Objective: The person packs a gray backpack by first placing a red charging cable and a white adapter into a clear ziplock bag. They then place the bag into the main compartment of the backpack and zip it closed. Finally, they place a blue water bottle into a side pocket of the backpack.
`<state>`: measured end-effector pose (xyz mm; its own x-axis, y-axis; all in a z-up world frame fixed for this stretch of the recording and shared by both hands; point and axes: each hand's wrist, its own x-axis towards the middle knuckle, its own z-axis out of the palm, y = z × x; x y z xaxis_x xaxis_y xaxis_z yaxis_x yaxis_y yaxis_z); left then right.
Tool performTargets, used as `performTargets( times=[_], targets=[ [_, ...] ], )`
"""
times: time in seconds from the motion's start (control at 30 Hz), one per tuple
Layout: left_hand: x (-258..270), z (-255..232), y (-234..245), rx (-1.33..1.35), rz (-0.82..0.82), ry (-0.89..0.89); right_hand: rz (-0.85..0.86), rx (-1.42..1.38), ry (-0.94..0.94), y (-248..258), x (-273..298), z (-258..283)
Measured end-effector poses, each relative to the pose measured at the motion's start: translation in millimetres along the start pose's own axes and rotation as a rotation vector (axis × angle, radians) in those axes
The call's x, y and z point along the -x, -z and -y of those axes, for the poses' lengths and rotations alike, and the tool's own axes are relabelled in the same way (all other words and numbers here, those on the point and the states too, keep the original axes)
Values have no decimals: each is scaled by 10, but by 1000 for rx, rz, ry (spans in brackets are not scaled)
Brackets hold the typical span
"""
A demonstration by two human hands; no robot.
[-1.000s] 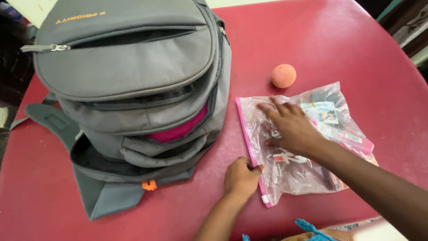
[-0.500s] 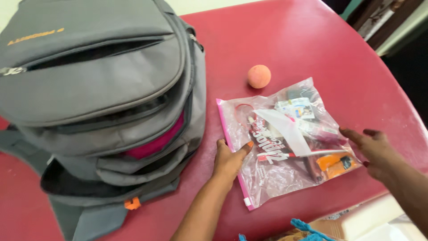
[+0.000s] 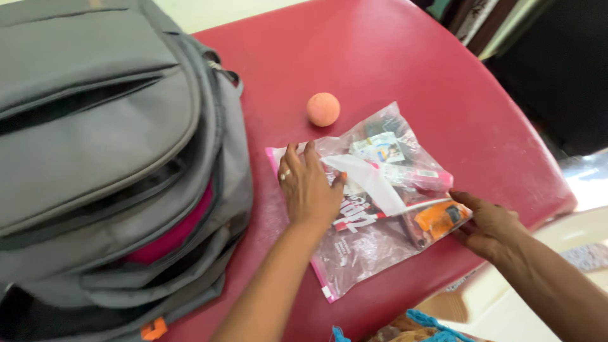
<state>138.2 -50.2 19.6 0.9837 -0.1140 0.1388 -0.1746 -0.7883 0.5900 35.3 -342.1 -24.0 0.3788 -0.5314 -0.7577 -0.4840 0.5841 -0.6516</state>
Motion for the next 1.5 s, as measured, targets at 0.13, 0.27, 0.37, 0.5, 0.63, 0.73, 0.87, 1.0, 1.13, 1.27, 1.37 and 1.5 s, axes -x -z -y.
performTargets(
  times=[0.13,0.27,0.37,0.5,0.63,0.73,0.87,1.0,1.13,1.27,1.37,1.5],
  targets=[
    [-413,-72,-230,-34,68,-169,-3,-41,-61,110,33,-109],
    [-756,-151,-356,-128,327,-92,58,1,-113,186,222,-148],
    [-876,-170,-381,-183,391,-97,152,0,-141,204,325,-132],
    [-977,-123,-473,-239,551,-40,170,42,-197,173,470,-64],
    [-1083,-10,-547,-228,633,-44,147,-9,-251,61,598,-46],
    [-1099,2,-547,-196,697,8,180,19,-270,-23,600,-88],
    [-1093,27,-446,-158,828,99,166,69,-234,-64,584,-84],
    [-972,178,-403,103,830,191,136,120,-208,-68,594,-30],
    [-922,239,-379,217,796,188,150,154,-217,-66,566,-69],
    [-804,129,-233,482,853,302,158,122,-230,-51,588,-153],
    [-698,-23,-91,650,858,243,187,-22,-207,-20,596,-134],
    [-605,-242,17,814,802,152,190,-81,-153,58,568,-9]
  ],
)
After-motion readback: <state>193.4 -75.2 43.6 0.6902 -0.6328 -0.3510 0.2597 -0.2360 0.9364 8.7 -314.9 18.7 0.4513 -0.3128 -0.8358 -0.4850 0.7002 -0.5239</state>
